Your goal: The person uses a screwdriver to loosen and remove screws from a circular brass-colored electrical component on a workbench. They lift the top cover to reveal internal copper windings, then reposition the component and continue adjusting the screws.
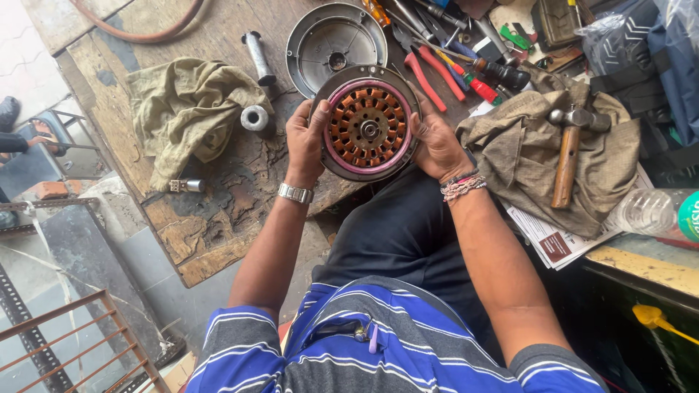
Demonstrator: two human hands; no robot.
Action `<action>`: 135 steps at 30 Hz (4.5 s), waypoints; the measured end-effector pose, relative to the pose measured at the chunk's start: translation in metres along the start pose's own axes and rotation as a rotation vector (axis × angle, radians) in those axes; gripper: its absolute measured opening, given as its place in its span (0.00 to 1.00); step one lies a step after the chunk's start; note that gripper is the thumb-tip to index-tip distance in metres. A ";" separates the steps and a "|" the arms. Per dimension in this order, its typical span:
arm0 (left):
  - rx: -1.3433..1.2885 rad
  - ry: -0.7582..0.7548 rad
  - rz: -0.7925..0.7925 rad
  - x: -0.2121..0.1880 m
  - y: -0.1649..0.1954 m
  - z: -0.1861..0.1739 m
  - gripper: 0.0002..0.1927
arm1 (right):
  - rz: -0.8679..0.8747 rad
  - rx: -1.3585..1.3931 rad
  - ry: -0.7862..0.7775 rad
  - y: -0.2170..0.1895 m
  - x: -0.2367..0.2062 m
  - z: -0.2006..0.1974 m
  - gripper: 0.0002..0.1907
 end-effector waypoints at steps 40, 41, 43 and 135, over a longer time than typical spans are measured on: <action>-0.224 -0.048 -0.117 -0.002 -0.024 0.021 0.15 | -0.103 0.008 0.216 0.002 0.002 -0.034 0.24; -0.210 -0.055 -0.103 -0.001 -0.024 0.021 0.15 | -0.104 0.011 0.202 0.002 0.002 -0.034 0.24; -0.227 -0.061 -0.060 -0.001 -0.022 0.021 0.14 | -0.104 0.018 0.173 0.000 0.002 -0.034 0.24; 0.736 0.300 0.223 -0.036 0.057 0.040 0.21 | -0.615 -1.596 -0.038 -0.016 -0.026 0.040 0.28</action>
Point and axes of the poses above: each hand's wrist, its own x-axis towards the middle knuckle, its own z-axis out of the palm, y = z × x, the point moved 8 cm from there along x, towards the middle knuckle, and after that the axes turned 10 degrees about -z, right-handed, at the moved point
